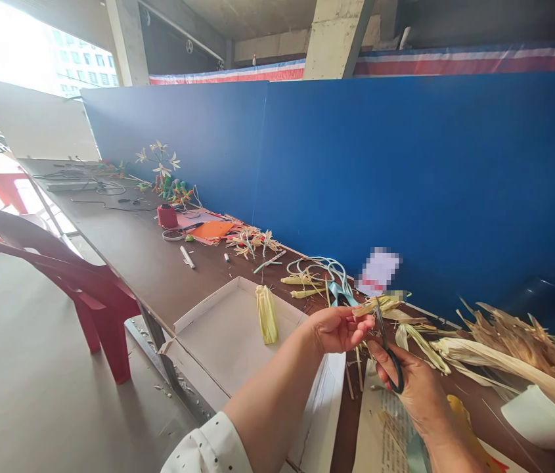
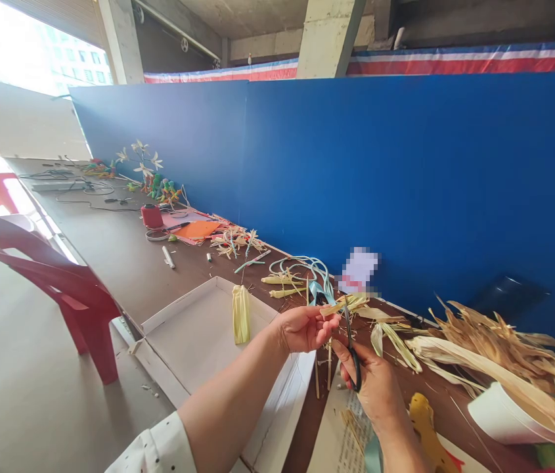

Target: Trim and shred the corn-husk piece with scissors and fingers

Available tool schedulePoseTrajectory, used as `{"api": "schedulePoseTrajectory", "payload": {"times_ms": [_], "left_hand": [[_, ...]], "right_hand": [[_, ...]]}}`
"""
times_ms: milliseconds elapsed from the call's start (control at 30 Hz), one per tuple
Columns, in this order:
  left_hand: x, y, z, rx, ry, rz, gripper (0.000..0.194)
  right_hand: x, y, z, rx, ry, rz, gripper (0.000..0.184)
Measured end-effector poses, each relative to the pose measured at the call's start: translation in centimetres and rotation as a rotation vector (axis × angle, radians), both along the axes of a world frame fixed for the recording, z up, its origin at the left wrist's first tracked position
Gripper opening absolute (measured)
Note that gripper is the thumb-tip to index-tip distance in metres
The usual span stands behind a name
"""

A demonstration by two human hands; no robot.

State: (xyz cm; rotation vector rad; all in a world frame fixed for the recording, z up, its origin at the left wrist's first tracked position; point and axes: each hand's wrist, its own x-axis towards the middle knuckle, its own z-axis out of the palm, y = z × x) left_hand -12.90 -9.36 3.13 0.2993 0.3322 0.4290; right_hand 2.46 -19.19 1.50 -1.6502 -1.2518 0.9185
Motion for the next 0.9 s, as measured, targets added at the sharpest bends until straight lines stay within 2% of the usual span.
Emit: {"api": "schedulePoseTrajectory", "payload": {"times_ms": [100,200,467,767,900], "left_hand": [[-0.15,0.08,0.24,-0.081,-0.017,-0.046,0.010],[-0.17,0.07,0.37,-0.137,-0.005,-0.039,0.008],[-0.29,-0.20,0.79,-0.146,-0.017,-0.055,0.012],[-0.28,-0.13,0.50,-0.079,-0.042,-0.054,0.016],[-0.04,0.12,-0.04,0.071,0.073,0.004,0.016]], "right_hand": [[0.00,0.04,-0.10,0.007,0.003,0.003,0.036],[-0.08,0.04,-0.02,0.005,0.012,0.010,0.041],[-0.82,-0.24,0.60,0.026,-0.027,0.001,0.039],[-0.53,0.00,0.29,0.001,-0.007,0.006,0.040],[-0.23,-0.04,0.07,-0.008,-0.005,-0.030,0.041]]}}
